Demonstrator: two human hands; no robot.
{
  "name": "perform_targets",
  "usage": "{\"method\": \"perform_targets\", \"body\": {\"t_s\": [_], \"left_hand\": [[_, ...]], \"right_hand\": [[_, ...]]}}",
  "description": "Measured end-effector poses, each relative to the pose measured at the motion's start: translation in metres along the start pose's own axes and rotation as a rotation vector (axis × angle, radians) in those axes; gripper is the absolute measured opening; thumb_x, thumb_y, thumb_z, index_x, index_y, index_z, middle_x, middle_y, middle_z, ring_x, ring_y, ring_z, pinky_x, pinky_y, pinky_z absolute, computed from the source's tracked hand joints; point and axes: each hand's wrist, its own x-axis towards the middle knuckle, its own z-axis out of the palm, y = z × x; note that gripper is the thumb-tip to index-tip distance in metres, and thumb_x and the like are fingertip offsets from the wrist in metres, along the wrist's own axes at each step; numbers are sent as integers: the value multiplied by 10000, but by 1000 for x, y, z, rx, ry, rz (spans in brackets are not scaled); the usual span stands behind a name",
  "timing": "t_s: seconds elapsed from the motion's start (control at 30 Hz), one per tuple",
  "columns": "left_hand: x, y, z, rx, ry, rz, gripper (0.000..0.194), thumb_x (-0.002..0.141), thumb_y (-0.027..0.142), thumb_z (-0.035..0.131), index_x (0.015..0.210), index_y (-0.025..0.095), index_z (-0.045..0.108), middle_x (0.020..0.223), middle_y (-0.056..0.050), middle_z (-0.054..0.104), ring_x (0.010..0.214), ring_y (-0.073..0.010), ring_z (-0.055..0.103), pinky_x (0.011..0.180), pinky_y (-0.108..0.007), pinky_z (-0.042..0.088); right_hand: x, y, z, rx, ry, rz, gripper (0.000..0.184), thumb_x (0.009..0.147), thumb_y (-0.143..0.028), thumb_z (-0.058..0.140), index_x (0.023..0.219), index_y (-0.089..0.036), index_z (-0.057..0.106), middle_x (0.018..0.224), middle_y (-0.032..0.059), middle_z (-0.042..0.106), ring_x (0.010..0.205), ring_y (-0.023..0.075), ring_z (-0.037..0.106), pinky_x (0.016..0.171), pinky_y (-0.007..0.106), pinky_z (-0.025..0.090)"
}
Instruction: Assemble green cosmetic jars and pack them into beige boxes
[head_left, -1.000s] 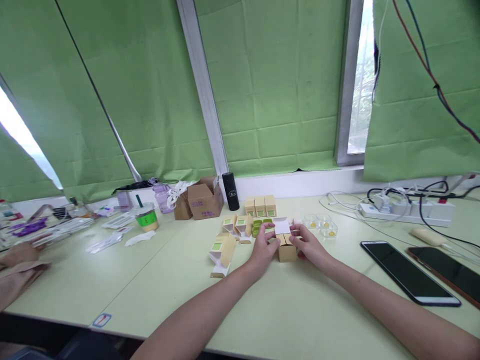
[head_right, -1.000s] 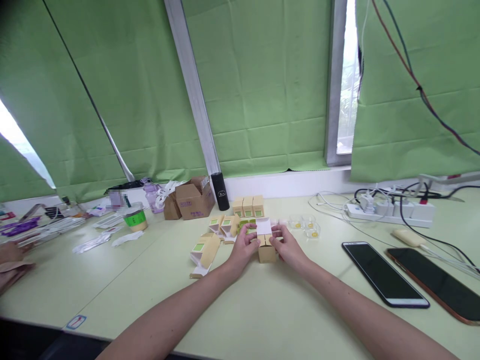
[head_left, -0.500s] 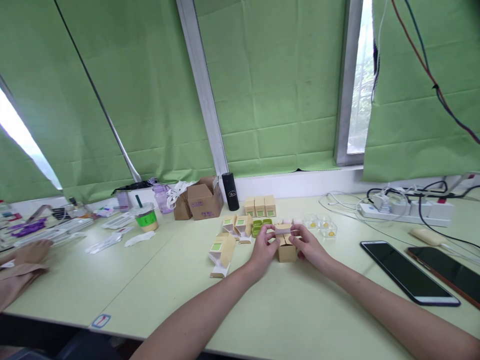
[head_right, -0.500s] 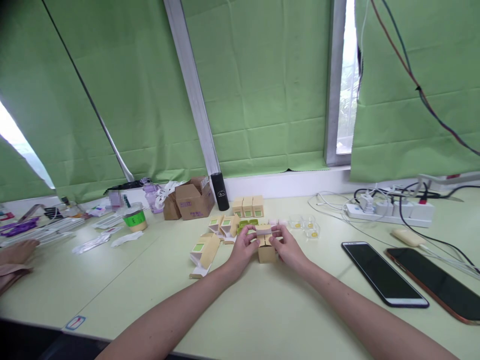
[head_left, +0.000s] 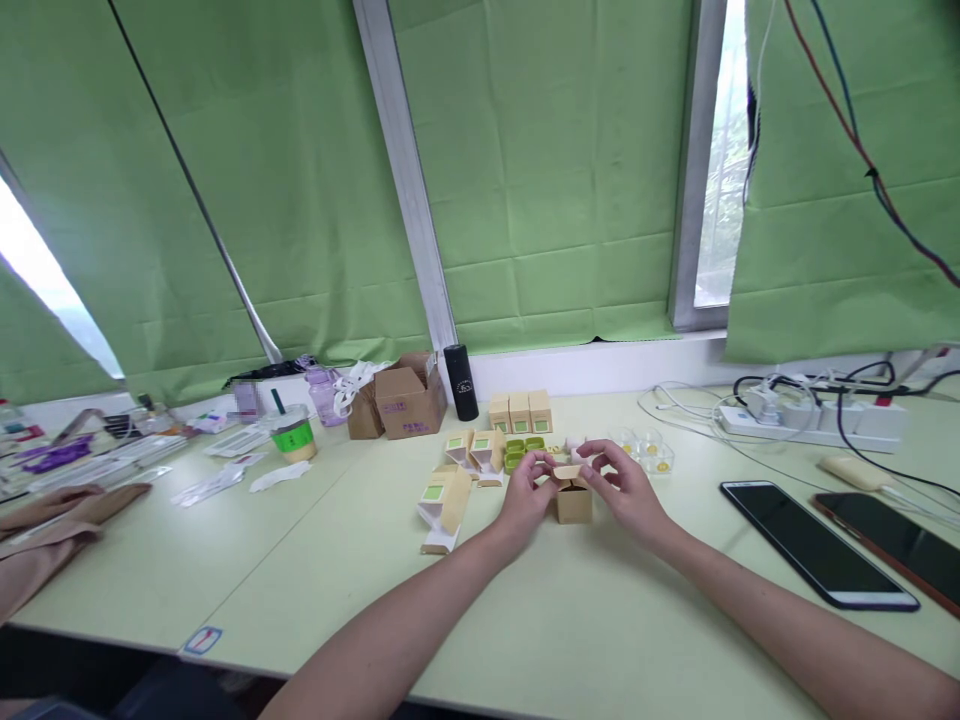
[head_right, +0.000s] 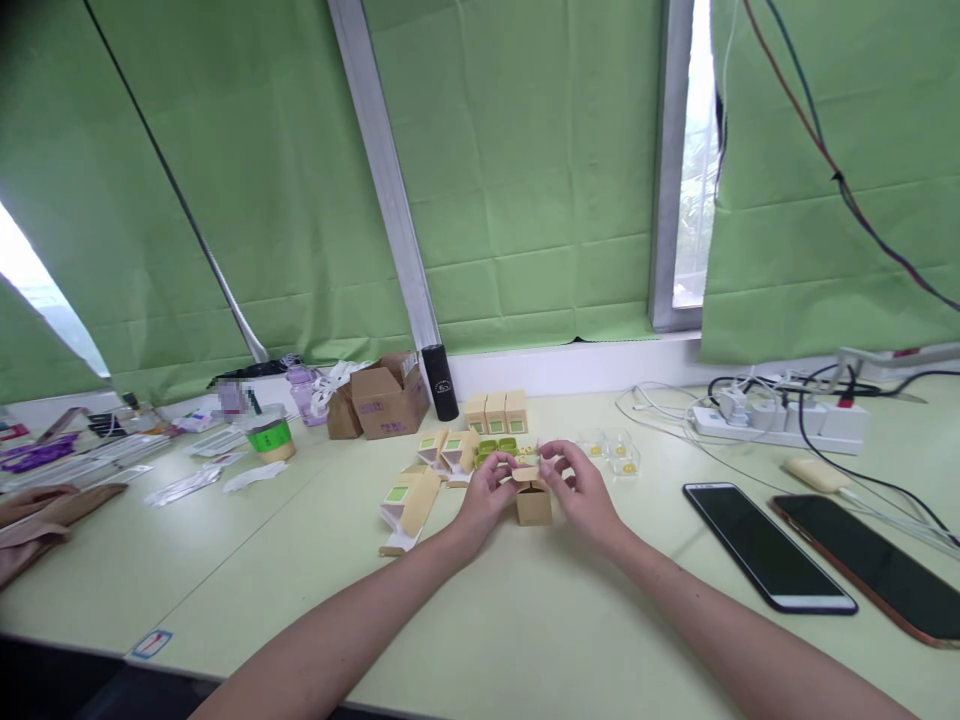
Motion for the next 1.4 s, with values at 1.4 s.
{"method": "perform_targets", "body": {"t_s": [1.4], "left_hand": [[-15, 22, -12, 921, -23, 760, 210, 758, 82, 651, 898, 235, 617, 1068, -64, 745, 1154, -315, 525, 993, -513, 448]], "right_hand": [[-6, 9, -9, -512, -89, -574, 189, 841, -62, 560, 931, -229, 565, 859, 28, 606, 736, 186, 552, 616, 286, 402]]}}
